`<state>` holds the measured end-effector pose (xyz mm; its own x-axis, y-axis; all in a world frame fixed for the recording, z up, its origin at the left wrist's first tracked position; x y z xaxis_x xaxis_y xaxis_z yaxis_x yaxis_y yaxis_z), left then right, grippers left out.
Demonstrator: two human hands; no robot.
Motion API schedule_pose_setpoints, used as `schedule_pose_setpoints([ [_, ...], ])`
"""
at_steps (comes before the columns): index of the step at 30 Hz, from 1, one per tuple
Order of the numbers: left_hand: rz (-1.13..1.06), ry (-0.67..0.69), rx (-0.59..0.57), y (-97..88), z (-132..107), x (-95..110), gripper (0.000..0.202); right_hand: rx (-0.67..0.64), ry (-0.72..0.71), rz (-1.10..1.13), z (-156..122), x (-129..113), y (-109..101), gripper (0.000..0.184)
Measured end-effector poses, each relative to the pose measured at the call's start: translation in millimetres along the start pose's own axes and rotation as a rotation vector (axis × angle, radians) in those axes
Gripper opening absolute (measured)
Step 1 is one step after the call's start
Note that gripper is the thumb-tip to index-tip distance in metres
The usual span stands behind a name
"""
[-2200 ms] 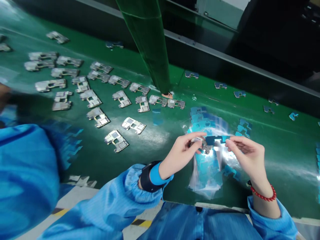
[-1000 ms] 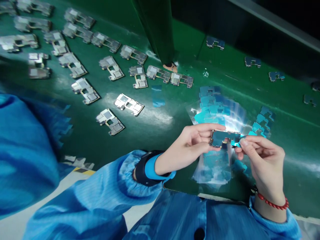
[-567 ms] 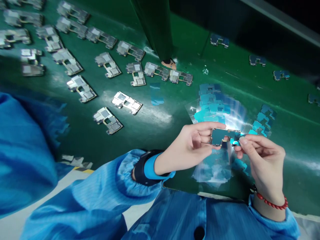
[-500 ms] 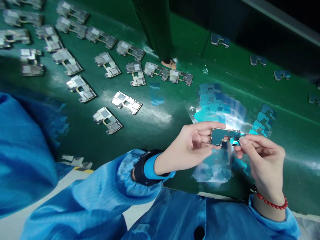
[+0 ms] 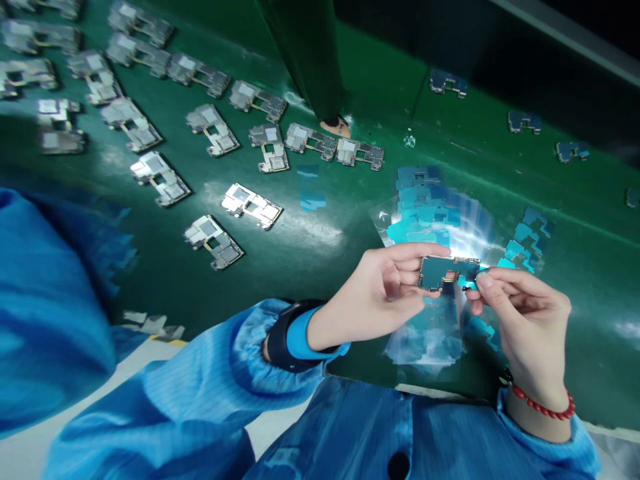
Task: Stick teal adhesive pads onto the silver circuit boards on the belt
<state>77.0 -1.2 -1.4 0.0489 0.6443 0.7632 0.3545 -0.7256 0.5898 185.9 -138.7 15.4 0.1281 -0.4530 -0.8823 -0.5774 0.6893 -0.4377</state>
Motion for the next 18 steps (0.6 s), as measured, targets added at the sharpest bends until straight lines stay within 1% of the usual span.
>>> schedule_pose_setpoints([
  [9,0.024,-0.016,0.048,-0.7,-0.6,1.8,0.048,0.007,-0.008,-0.003,0.6,-2.2,-0.1,0.006],
  [18,0.048,-0.015,0.047,-1.8,-1.4,1.8,0.046,-0.007,-0.003,0.022,0.6,-2.1,0.9,0.009],
])
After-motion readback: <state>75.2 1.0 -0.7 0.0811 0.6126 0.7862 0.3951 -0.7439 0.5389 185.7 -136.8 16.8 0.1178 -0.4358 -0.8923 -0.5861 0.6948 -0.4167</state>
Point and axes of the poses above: each hand's wrist, its own z-axis towards the middle knuckle, its own y-axis out of the palm, x = y × z, the point moved 8 cm from there along z, towards the middle knuckle, and after that the axes turned 11 degrees about -z, right-handed, at the moved point
